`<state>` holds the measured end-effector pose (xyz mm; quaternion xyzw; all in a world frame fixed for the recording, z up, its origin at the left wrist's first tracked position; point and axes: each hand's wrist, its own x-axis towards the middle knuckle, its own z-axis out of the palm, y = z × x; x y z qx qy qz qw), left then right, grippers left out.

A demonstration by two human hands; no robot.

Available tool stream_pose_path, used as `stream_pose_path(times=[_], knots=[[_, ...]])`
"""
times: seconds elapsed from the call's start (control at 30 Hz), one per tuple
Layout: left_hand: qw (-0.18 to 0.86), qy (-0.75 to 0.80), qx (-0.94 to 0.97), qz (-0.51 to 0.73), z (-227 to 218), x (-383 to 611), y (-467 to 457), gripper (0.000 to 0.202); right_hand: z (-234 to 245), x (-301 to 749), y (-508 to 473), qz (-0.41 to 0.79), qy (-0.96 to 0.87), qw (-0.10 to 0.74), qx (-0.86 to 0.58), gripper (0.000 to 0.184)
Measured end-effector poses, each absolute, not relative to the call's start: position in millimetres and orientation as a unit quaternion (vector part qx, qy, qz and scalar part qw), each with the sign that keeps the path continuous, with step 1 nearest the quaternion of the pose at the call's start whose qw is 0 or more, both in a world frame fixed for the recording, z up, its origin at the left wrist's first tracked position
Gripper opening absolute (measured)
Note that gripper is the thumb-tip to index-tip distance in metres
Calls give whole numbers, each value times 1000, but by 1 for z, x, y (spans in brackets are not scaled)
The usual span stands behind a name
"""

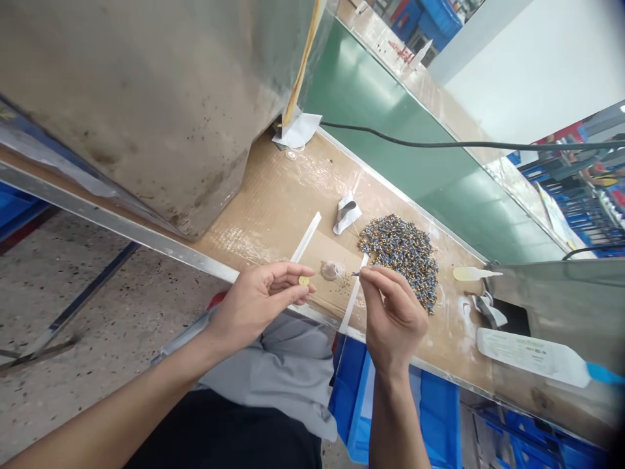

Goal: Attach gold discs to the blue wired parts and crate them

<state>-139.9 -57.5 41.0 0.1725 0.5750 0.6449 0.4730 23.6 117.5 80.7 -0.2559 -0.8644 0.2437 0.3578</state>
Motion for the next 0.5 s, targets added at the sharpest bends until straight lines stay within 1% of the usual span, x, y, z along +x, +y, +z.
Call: stream_pose_path(times=[0.1, 0.23, 0.5], knots=[[465, 585, 191, 636, 40, -138, -58, 30, 78, 14, 114, 221, -875, 366, -226, 18], [454, 587, 202, 640, 40, -137, -58, 24, 74, 12, 114, 198, -894, 349, -201, 23], [438, 596, 221, 636, 39, -136, -56, 23, 74, 12, 115, 177, -909, 326, -188, 25]])
